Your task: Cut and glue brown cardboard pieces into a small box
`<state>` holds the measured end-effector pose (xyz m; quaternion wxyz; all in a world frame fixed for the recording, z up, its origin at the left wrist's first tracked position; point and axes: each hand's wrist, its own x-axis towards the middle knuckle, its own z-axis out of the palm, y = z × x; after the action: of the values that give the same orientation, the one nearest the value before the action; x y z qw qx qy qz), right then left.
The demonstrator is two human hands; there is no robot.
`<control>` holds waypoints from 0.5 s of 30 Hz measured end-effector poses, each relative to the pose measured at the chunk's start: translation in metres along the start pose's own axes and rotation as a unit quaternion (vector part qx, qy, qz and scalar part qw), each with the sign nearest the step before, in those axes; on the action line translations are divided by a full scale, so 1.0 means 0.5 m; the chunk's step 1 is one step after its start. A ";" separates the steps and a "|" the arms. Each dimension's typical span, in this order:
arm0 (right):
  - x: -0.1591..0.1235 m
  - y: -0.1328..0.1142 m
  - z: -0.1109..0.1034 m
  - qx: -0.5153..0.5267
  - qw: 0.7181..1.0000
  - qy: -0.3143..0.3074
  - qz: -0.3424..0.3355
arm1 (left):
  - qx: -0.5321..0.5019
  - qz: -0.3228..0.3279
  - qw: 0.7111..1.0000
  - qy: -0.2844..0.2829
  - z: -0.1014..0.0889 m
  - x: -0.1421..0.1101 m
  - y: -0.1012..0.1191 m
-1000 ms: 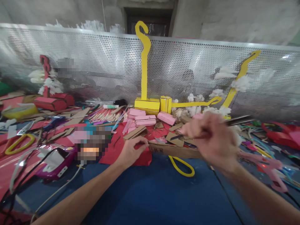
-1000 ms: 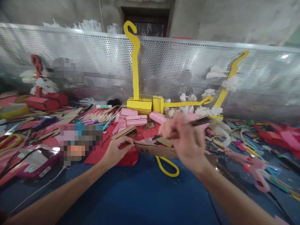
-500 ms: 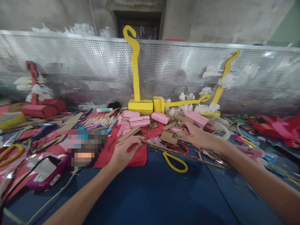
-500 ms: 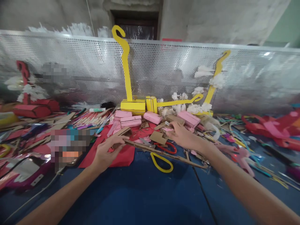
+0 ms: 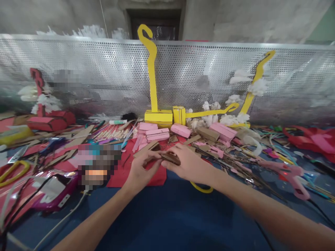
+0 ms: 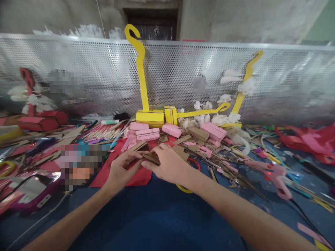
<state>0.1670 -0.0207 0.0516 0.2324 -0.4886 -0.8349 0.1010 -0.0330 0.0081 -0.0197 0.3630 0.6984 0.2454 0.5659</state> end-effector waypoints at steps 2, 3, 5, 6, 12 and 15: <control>0.008 0.005 0.019 -0.002 1.000 0.004 -0.010 | -0.050 -0.050 0.997 0.006 0.005 0.002 -0.001; 0.010 0.007 0.026 -0.001 1.000 0.001 -0.014 | -0.071 -0.082 0.994 0.010 0.007 0.003 -0.001; 0.008 0.007 0.035 -0.001 1.000 -0.003 -0.026 | -0.110 -0.156 0.981 0.028 0.008 0.006 -0.003; 0.006 0.005 0.039 -0.002 0.999 -0.004 -0.033 | -0.123 -0.191 0.973 0.040 0.008 0.006 -0.004; -0.017 -0.011 0.065 -0.054 0.997 -0.002 -0.049 | -0.171 -0.303 0.935 0.067 0.017 -0.006 -0.005; -0.036 -0.021 0.080 -0.088 0.994 0.018 -0.067 | -0.225 -0.365 0.900 0.076 0.023 -0.009 0.002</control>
<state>0.1471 -0.0392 0.0155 0.2097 -0.4521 -0.8670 0.0026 -0.0232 0.0015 -0.0231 0.6716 0.4143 0.3762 0.4855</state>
